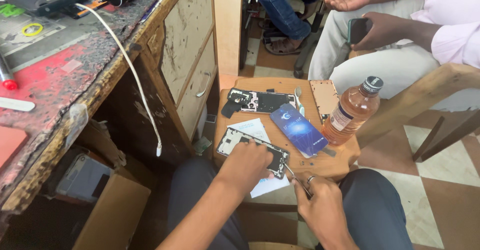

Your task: The person uses a metal tool to scrape and clean the edges of a disassembled smartphone frame on a small table. They then pick up a plastic bottle, pour a liquid onto the tool, and continue cleaning the phone frame.

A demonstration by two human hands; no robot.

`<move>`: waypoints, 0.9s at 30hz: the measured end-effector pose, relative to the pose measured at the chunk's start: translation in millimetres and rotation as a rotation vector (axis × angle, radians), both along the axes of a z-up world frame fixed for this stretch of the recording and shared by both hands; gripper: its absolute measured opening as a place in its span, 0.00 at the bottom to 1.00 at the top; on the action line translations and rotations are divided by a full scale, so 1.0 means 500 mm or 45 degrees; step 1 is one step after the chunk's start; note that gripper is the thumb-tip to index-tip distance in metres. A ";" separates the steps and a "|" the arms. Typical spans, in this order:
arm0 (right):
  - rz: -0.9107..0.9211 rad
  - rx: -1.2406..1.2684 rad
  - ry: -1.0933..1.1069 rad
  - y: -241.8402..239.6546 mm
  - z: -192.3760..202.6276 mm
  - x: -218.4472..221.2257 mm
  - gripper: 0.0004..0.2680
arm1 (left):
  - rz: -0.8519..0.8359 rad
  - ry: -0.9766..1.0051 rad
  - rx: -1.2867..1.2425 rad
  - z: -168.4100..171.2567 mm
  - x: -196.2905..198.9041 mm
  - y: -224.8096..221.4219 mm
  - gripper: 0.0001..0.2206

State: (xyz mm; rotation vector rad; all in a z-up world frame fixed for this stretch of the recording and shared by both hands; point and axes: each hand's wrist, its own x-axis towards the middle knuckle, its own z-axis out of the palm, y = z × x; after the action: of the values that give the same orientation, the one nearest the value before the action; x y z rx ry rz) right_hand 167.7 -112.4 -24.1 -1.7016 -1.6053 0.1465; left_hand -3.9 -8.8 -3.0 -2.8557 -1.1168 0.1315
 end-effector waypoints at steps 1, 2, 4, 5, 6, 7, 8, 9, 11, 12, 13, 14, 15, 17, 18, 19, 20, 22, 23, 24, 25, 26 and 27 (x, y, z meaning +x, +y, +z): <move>0.039 0.009 -0.002 0.002 -0.003 0.005 0.05 | 0.008 -0.040 -0.012 0.005 -0.004 0.002 0.19; 0.077 0.018 -0.005 0.005 -0.004 0.011 0.06 | 0.016 -0.080 -0.024 0.009 -0.012 0.006 0.19; 0.059 -0.125 0.045 0.009 -0.003 0.018 0.06 | -0.006 -0.134 -0.001 0.010 -0.023 0.012 0.19; 0.003 -0.273 0.098 0.010 0.000 0.019 0.06 | -0.034 -0.147 0.038 0.008 -0.029 0.015 0.18; -0.053 -0.421 0.152 0.013 0.003 0.019 0.08 | -0.063 -0.160 0.076 0.004 -0.031 0.017 0.18; 0.006 -0.359 0.189 0.012 0.007 0.016 0.06 | -0.087 -0.115 0.115 0.000 -0.027 0.017 0.14; 0.065 -0.297 0.225 0.010 0.010 0.013 0.04 | -0.112 -0.070 0.154 -0.003 -0.022 0.017 0.11; 0.124 -0.233 0.259 0.011 0.013 0.013 0.05 | -0.135 -0.028 0.194 -0.005 -0.017 0.019 0.08; 0.113 -0.325 0.268 0.015 0.011 0.015 0.05 | -0.126 -0.030 0.151 -0.004 -0.019 0.023 0.09; 0.107 -0.372 0.272 0.016 0.007 0.018 0.07 | -0.121 -0.032 0.129 -0.003 -0.018 0.024 0.10; 0.120 -0.377 0.259 0.019 0.002 0.021 0.09 | -0.128 -0.014 0.141 -0.002 -0.016 0.026 0.08; 0.133 -0.383 0.246 0.020 -0.003 0.025 0.11 | -0.135 0.003 0.154 -0.001 -0.012 0.025 0.06; 0.147 -0.392 0.237 0.020 -0.008 0.027 0.12 | -0.142 0.025 0.162 -0.001 -0.012 0.023 0.05; 0.175 -0.425 0.180 0.024 -0.011 0.031 0.13 | -0.139 0.021 0.180 -0.004 -0.013 0.024 0.04; 0.190 -0.444 0.151 0.026 -0.009 0.030 0.14 | -0.138 0.017 0.187 -0.006 -0.014 0.023 0.03; 0.142 -0.582 0.300 0.029 -0.001 0.031 0.15 | -0.137 0.010 0.190 -0.008 -0.013 0.024 0.03; 0.092 -0.718 0.450 0.029 0.010 0.032 0.16 | -0.136 0.003 0.193 -0.009 -0.013 0.025 0.04; 0.020 -0.825 0.688 0.027 0.034 0.025 0.12 | -0.137 0.000 0.212 -0.010 -0.009 0.023 0.05; 0.007 -0.792 0.776 0.030 0.043 0.018 0.08 | -0.136 0.007 0.233 -0.009 -0.008 0.023 0.05; -0.006 -0.759 0.863 0.033 0.051 0.011 0.06 | -0.134 0.013 0.255 -0.008 -0.007 0.023 0.06; 0.008 -0.718 0.740 0.033 0.056 0.006 0.07 | -0.130 0.005 0.259 -0.007 -0.006 0.022 0.08; 0.022 -0.676 0.618 0.032 0.056 0.003 0.09 | -0.127 -0.004 0.263 -0.005 -0.004 0.022 0.11; 0.032 -0.635 0.495 0.029 0.054 0.003 0.10 | -0.124 -0.014 0.263 -0.005 -0.004 0.020 0.14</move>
State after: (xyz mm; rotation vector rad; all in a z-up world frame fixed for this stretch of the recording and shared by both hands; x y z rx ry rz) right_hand 169.1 -97.7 2.8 -1.8673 -1.3625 0.8978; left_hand -5.8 1.0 -5.4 -2.7225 -0.9307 -0.0054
